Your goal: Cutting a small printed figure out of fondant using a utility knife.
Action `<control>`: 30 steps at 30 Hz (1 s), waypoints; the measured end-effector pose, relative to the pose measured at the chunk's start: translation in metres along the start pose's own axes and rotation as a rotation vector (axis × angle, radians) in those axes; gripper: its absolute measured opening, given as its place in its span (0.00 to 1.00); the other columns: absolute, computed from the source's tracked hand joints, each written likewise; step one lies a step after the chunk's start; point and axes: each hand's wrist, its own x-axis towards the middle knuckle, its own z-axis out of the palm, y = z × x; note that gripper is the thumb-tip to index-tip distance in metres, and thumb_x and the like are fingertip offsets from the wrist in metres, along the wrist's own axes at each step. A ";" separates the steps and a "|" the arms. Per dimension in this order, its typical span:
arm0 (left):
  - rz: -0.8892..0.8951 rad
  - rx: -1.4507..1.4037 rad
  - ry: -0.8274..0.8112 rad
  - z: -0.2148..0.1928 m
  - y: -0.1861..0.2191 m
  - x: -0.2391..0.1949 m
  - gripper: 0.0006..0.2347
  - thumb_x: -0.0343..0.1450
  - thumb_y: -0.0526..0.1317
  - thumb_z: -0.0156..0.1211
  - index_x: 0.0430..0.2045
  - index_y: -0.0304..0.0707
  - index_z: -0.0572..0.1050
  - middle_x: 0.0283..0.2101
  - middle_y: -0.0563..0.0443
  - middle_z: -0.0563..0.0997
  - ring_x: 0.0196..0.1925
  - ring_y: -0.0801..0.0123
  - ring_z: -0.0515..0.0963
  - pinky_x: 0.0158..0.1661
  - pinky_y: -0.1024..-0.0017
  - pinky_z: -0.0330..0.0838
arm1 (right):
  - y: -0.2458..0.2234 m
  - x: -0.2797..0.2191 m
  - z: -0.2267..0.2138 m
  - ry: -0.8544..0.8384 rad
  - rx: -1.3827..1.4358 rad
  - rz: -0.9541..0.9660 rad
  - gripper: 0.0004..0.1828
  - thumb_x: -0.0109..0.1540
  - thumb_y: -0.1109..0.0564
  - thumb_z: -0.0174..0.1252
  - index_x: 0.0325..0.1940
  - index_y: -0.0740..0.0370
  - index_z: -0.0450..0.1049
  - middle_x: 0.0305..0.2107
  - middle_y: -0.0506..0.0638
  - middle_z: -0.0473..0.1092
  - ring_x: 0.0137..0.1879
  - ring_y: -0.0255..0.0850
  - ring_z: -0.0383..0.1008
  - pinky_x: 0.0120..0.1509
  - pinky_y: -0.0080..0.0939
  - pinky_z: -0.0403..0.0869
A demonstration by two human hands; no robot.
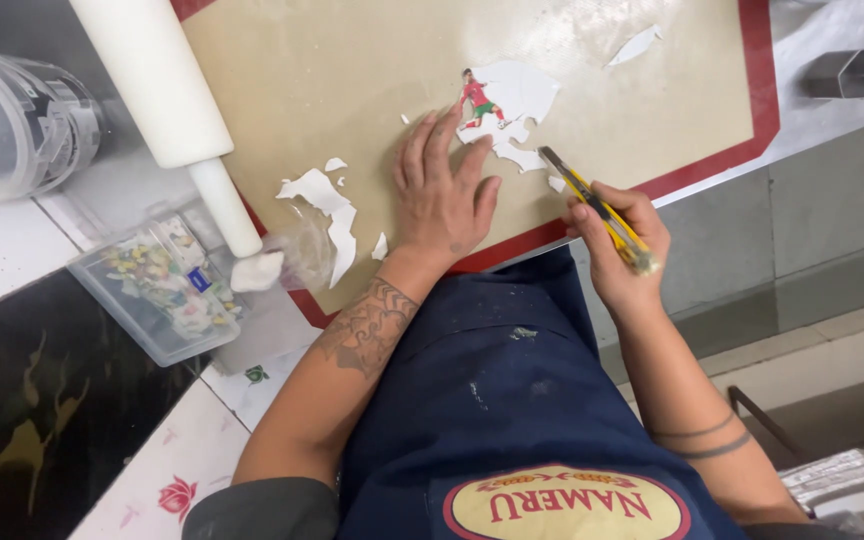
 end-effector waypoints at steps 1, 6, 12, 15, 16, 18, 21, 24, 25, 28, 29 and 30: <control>0.002 0.007 0.001 0.000 0.002 -0.001 0.18 0.74 0.48 0.63 0.58 0.48 0.74 0.73 0.42 0.56 0.76 0.48 0.49 0.73 0.46 0.45 | 0.009 0.004 -0.002 -0.001 0.007 -0.002 0.12 0.70 0.63 0.60 0.55 0.70 0.68 0.45 0.59 0.76 0.48 0.37 0.80 0.51 0.37 0.81; -0.004 0.045 0.039 -0.002 0.012 0.002 0.19 0.75 0.47 0.62 0.61 0.50 0.74 0.72 0.42 0.56 0.75 0.47 0.50 0.73 0.46 0.45 | 0.039 0.019 -0.009 -0.016 0.327 0.112 0.11 0.70 0.64 0.59 0.55 0.68 0.67 0.43 0.60 0.76 0.46 0.42 0.80 0.53 0.41 0.82; 0.021 0.026 0.025 0.000 0.027 0.018 0.20 0.75 0.46 0.61 0.64 0.53 0.72 0.75 0.41 0.54 0.76 0.47 0.49 0.73 0.47 0.46 | 0.041 0.022 -0.013 -0.049 0.327 0.121 0.11 0.70 0.65 0.59 0.54 0.69 0.67 0.42 0.61 0.76 0.44 0.43 0.80 0.52 0.43 0.81; -0.011 0.031 -0.008 0.003 0.028 0.021 0.20 0.74 0.45 0.61 0.63 0.54 0.72 0.75 0.42 0.54 0.77 0.47 0.49 0.73 0.47 0.46 | 0.042 0.027 -0.011 -0.048 0.335 0.157 0.12 0.69 0.65 0.59 0.55 0.70 0.68 0.42 0.61 0.76 0.45 0.44 0.80 0.54 0.43 0.81; -0.009 0.033 -0.009 0.003 0.028 0.022 0.20 0.74 0.45 0.61 0.63 0.54 0.72 0.75 0.42 0.54 0.77 0.47 0.49 0.73 0.47 0.46 | 0.042 0.030 -0.010 -0.047 0.338 0.157 0.12 0.69 0.65 0.59 0.55 0.70 0.68 0.42 0.61 0.76 0.45 0.44 0.80 0.54 0.43 0.81; -0.012 0.033 -0.026 0.003 0.029 0.022 0.20 0.73 0.44 0.61 0.62 0.53 0.74 0.75 0.41 0.54 0.77 0.46 0.49 0.72 0.46 0.46 | 0.040 0.033 -0.007 -0.079 0.366 0.145 0.12 0.70 0.65 0.59 0.56 0.71 0.68 0.42 0.61 0.77 0.45 0.43 0.80 0.53 0.42 0.80; 0.011 0.050 -0.021 0.002 0.031 0.023 0.17 0.73 0.42 0.60 0.58 0.54 0.77 0.76 0.42 0.53 0.78 0.47 0.49 0.72 0.47 0.47 | 0.040 0.036 -0.004 -0.087 0.425 0.142 0.12 0.70 0.64 0.59 0.55 0.71 0.68 0.42 0.60 0.76 0.44 0.43 0.80 0.52 0.43 0.81; 0.008 0.043 -0.005 -0.005 0.031 0.022 0.16 0.73 0.42 0.61 0.56 0.51 0.78 0.75 0.43 0.55 0.77 0.47 0.50 0.72 0.46 0.48 | 0.031 0.033 -0.004 -0.086 0.417 0.154 0.11 0.70 0.63 0.59 0.54 0.70 0.68 0.42 0.60 0.76 0.44 0.43 0.79 0.52 0.43 0.80; 0.004 0.044 -0.007 -0.008 0.031 0.020 0.16 0.73 0.42 0.61 0.56 0.51 0.78 0.75 0.43 0.55 0.77 0.47 0.50 0.72 0.46 0.48 | 0.029 0.030 -0.005 -0.088 0.417 0.158 0.11 0.70 0.63 0.59 0.54 0.70 0.68 0.42 0.60 0.76 0.44 0.43 0.79 0.52 0.43 0.80; 0.023 -0.010 0.048 -0.018 0.031 0.014 0.14 0.73 0.42 0.64 0.53 0.50 0.78 0.74 0.44 0.59 0.76 0.48 0.54 0.71 0.48 0.51 | 0.023 0.019 -0.008 -0.113 0.406 0.148 0.10 0.70 0.63 0.58 0.53 0.69 0.67 0.41 0.61 0.76 0.44 0.43 0.79 0.52 0.43 0.81; 0.045 -0.019 0.081 -0.021 0.030 0.012 0.13 0.72 0.42 0.66 0.50 0.49 0.79 0.71 0.47 0.62 0.74 0.49 0.57 0.70 0.48 0.52 | 0.021 0.015 -0.010 -0.145 0.391 0.152 0.10 0.70 0.63 0.58 0.53 0.69 0.68 0.41 0.61 0.76 0.44 0.43 0.79 0.51 0.43 0.81; 0.066 -0.028 0.115 -0.025 0.029 0.011 0.12 0.70 0.41 0.67 0.47 0.48 0.79 0.68 0.49 0.66 0.72 0.50 0.60 0.69 0.47 0.54 | 0.018 0.012 -0.011 -0.177 0.376 0.157 0.10 0.69 0.63 0.58 0.53 0.69 0.68 0.41 0.61 0.76 0.44 0.44 0.79 0.51 0.44 0.81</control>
